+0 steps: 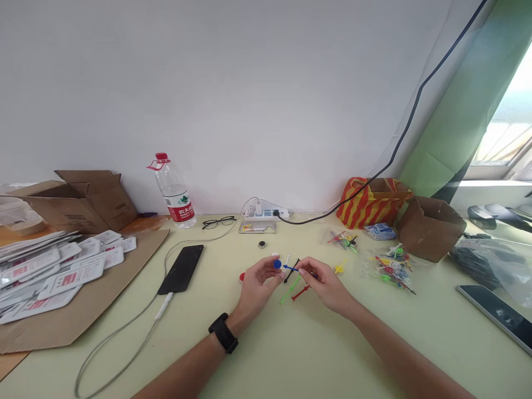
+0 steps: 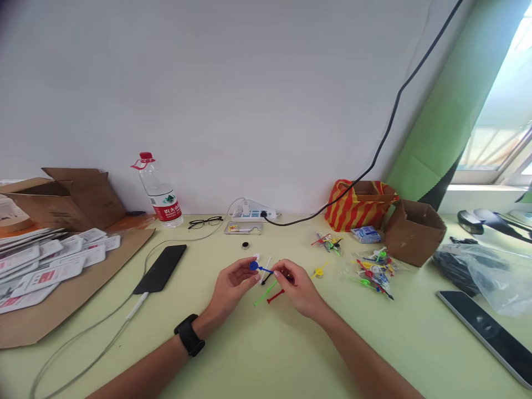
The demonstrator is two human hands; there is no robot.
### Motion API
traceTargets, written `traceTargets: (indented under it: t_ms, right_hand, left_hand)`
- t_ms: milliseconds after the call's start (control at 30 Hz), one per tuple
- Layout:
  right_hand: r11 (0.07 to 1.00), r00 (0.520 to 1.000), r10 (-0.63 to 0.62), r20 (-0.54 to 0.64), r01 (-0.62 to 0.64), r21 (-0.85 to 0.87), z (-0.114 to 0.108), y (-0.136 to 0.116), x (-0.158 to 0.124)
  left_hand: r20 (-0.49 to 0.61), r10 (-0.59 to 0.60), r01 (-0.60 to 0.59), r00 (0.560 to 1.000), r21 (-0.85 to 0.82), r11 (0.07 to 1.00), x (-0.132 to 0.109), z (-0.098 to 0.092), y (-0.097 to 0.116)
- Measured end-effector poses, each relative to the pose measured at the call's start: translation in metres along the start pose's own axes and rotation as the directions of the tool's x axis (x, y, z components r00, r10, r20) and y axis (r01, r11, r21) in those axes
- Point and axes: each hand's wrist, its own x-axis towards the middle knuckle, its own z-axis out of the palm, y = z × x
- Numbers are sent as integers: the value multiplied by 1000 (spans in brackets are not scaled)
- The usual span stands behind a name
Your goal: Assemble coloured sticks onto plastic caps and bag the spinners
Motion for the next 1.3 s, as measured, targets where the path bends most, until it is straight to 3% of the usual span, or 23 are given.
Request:
traceTargets:
  t_ms: [367, 700, 900, 1000, 1167, 1300]
  right_hand:
    - [994, 997, -75, -21, 77, 82, 13, -3, -8]
    - [965, 977, -212, -14, 207, -159, 15, 2, -10]
    - [947, 974, -226, -21, 214, -241, 14, 4, -12]
    - [941, 970, -241, -8, 232, -248, 12, 2, -12]
    - [954, 975, -217, -43, 202, -220, 8, -5, -10]
    - [980, 984, -154, -88, 141, -140, 5, -8, -7]
  left_hand:
    - [267, 28, -41, 963, 43, 998, -6, 5, 6]
    - [262, 101, -151, 960, 180, 972, -9, 5, 8]
    - [267, 234, -321, 935, 353, 879, -8, 0, 8]
    - [284, 252, -351, 925, 391, 851, -7, -2, 9]
    - [271, 215, -308, 938, 375, 874, -6, -1, 14]
    - [272, 50, -95, 961, 154, 983, -5, -2, 17]
